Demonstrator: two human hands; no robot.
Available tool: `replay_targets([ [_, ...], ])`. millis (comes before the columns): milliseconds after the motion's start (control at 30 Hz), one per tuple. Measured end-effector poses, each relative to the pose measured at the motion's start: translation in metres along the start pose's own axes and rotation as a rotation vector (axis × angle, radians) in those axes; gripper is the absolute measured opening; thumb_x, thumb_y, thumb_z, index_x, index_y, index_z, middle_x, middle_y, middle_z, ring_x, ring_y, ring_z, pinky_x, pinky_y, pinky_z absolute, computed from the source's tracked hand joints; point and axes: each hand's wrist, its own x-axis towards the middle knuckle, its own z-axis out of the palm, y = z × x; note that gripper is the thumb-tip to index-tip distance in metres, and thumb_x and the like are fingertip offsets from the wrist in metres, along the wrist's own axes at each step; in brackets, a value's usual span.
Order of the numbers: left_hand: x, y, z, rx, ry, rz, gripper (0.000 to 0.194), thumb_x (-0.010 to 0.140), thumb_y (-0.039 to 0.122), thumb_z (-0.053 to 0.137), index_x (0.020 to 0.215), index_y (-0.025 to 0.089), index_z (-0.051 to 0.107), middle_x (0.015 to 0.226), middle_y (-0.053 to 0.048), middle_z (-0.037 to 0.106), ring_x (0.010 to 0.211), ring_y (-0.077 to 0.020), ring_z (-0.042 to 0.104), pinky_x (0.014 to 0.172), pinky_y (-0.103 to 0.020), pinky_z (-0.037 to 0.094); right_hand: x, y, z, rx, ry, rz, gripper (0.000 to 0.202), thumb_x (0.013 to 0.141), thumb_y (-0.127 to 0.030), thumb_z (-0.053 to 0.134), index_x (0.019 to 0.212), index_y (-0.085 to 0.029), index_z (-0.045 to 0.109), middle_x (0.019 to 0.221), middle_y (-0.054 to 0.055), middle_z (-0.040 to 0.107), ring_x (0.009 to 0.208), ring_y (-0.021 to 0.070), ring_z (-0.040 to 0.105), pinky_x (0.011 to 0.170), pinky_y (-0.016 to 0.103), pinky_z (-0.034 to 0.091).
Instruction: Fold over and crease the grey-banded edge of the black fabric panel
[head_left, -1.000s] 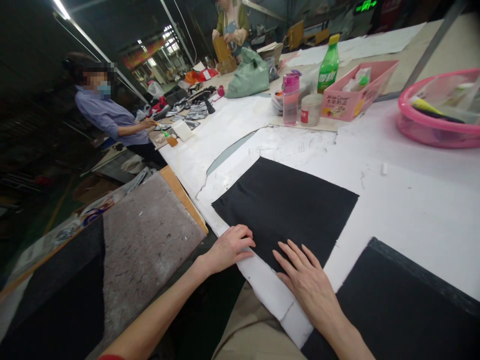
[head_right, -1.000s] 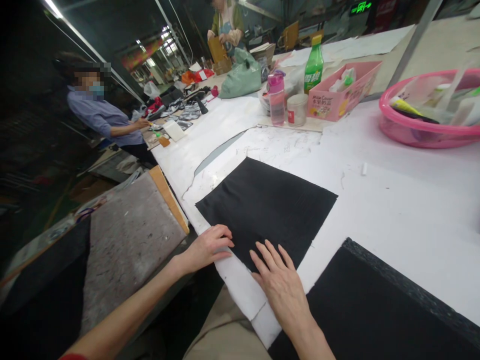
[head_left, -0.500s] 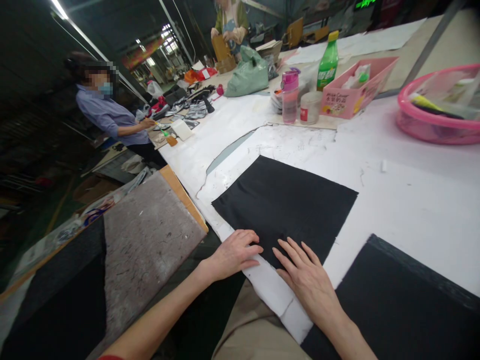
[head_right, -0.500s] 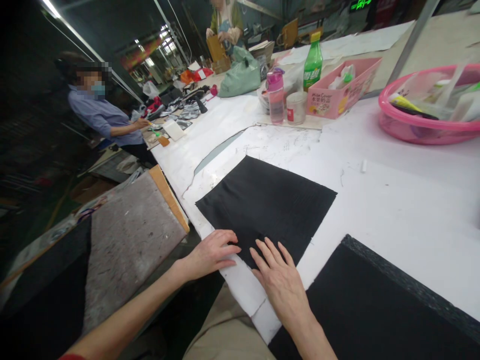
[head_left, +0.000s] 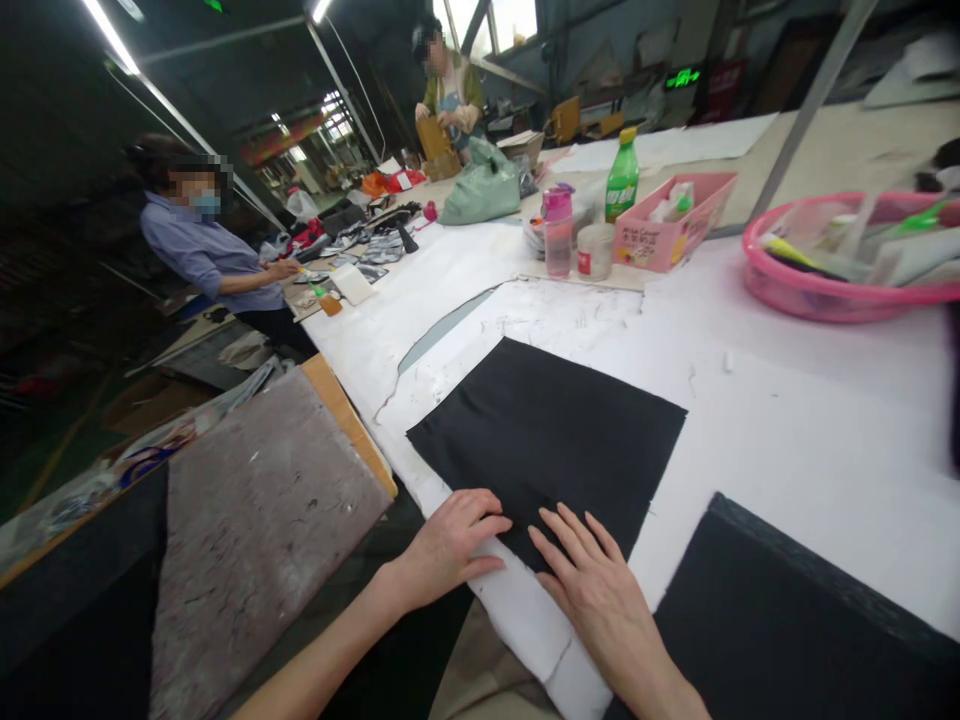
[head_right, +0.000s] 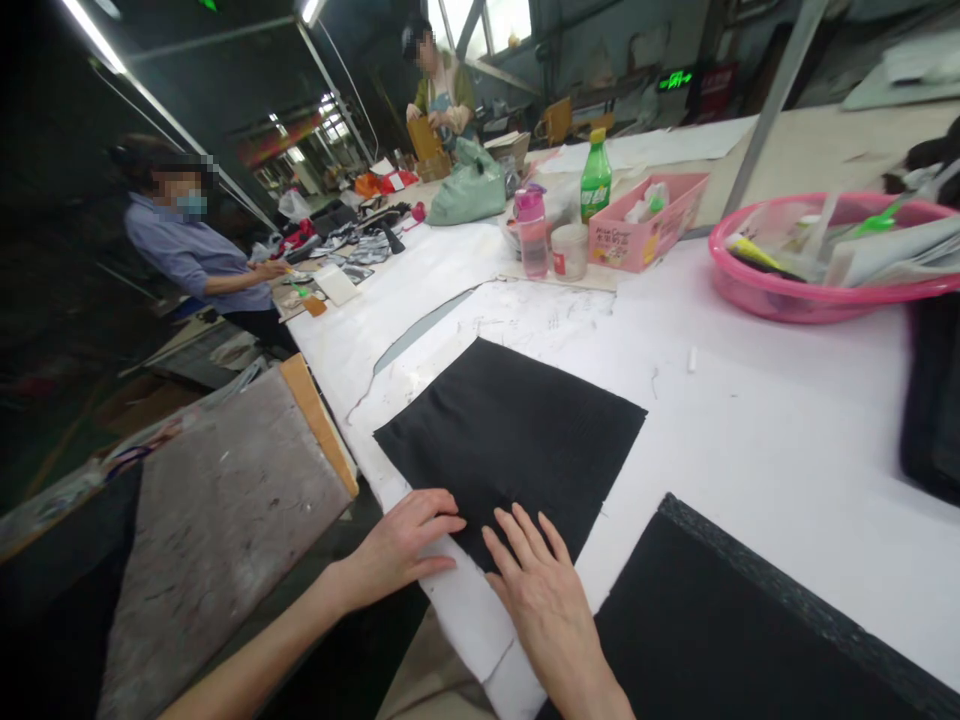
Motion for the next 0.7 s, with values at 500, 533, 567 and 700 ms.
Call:
replay_targets([
  [500,0.018,-0.004,0.000,-0.062,-0.005,0.027,0.028,0.089,0.043,0.063,0.081,0.018,0.051,0.089,-0.004,0.057,0.088,-0.0202,0.053,0.078,-0.032,0.042,0.002,0.004,-0.004,-0.088,0.090,-0.052,0.035,0.097,-0.044,0.050,0.129,-0.029,0.056,0.139,-0.001,0.052,0.130,0.0191,0.044,0.106,0.039,0.035],
  [533,0.016,-0.004,-0.001,-0.066,-0.009,0.007,0.029,0.088,0.043,0.063,0.081,0.018,0.051,0.090,-0.004,0.058,0.088,-0.0204,0.053,0.078,-0.033,0.043,0.002,0.003,-0.004,-0.072,0.085,-0.045,0.035,0.098,-0.043,0.049,0.129,-0.029,0.056,0.139,0.000,0.051,0.130,0.0191,0.044,0.106,0.039,0.035],
  [567,0.014,-0.003,-0.001,-0.074,-0.011,-0.015,0.029,0.088,0.044,0.063,0.082,0.018,0.050,0.091,-0.005,0.058,0.089,-0.0206,0.053,0.079,-0.033,0.043,0.001,0.002,-0.003,-0.059,0.085,-0.043,0.034,0.099,-0.042,0.048,0.129,-0.028,0.056,0.139,0.000,0.051,0.130,0.0192,0.044,0.106,0.040,0.034],
  [700,0.008,-0.001,0.000,-0.111,0.007,-0.070,0.035,0.083,0.049,0.067,0.092,0.019,0.053,0.100,-0.007,0.059,0.093,-0.0224,0.056,0.082,-0.035,0.047,0.001,0.003,-0.001,-0.054,0.104,-0.031,0.035,0.098,-0.044,0.048,0.128,-0.029,0.057,0.140,0.000,0.051,0.132,0.0194,0.042,0.107,0.038,0.031],
])
